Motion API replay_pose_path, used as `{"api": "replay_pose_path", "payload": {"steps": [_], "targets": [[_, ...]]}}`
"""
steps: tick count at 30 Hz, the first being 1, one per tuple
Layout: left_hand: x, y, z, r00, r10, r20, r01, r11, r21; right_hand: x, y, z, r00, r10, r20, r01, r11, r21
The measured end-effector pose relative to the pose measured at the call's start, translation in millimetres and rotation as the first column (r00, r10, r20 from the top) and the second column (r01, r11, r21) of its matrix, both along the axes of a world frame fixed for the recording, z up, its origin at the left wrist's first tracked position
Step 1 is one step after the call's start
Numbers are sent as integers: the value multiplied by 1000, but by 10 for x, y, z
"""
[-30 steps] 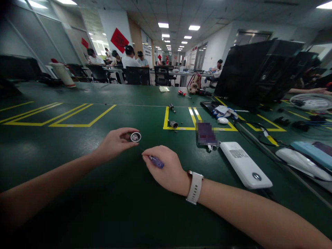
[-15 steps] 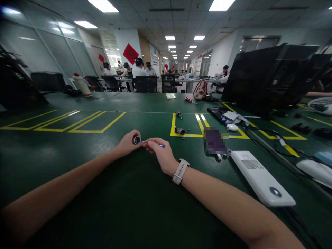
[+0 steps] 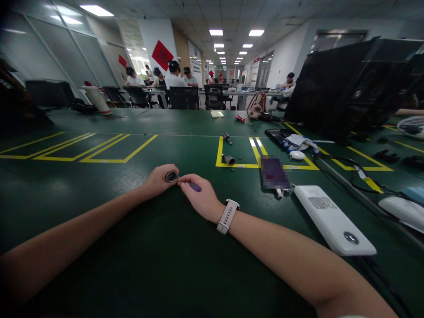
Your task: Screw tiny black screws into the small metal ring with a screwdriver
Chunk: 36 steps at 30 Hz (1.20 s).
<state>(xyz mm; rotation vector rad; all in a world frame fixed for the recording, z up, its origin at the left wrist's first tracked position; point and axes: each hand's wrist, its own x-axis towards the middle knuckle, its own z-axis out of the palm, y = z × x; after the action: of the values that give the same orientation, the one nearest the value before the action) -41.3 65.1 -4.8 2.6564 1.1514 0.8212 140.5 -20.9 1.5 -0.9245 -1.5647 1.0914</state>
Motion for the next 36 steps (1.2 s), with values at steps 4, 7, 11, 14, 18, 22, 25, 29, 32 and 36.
{"api": "replay_pose_path", "payload": {"steps": [4, 7, 11, 14, 18, 22, 25, 29, 32, 36], "targets": [[11, -12, 4, 997, -26, -68, 30, 998, 50, 3, -20, 0, 995, -18, 93, 9, 995, 98], [14, -15, -1, 998, -28, -61, 32, 997, 63, 8, -48, 17, 993, -30, 111, 13, 988, 151], [10, -28, 2, 1000, -29, 11, 29, 999, 46, 10, -69, 23, 995, -33, 98, 16, 987, 160], [9, -38, 9, 998, -46, 50, 46, 999, 19, -1, -64, -6, 995, -39, 92, 22, 984, 179], [12, -37, 6, 998, -52, 20, 51, 998, 22, -27, -57, -41, 985, -75, 158, 38, 973, 227], [13, -31, -4, 999, -45, -11, 46, 998, 46, -34, -54, -17, 977, -95, 192, 59, 981, 184], [12, -35, -1, 999, -46, -10, 47, 998, 46, -26, -41, 8, 992, -39, 117, 32, 997, 69], [11, -44, 7, 999, -48, 20, 48, 999, 5, -20, -2, -20, 999, 10, -45, -12, 999, -44], [10, -45, 3, 995, -55, 86, 58, 998, -33, -11, 33, -57, 973, 40, -226, -79, 982, -170], [3, -39, -8, 980, -84, 179, 99, 992, -77, 7, 55, -65, 930, 75, -359, -169, 957, -237]]}}
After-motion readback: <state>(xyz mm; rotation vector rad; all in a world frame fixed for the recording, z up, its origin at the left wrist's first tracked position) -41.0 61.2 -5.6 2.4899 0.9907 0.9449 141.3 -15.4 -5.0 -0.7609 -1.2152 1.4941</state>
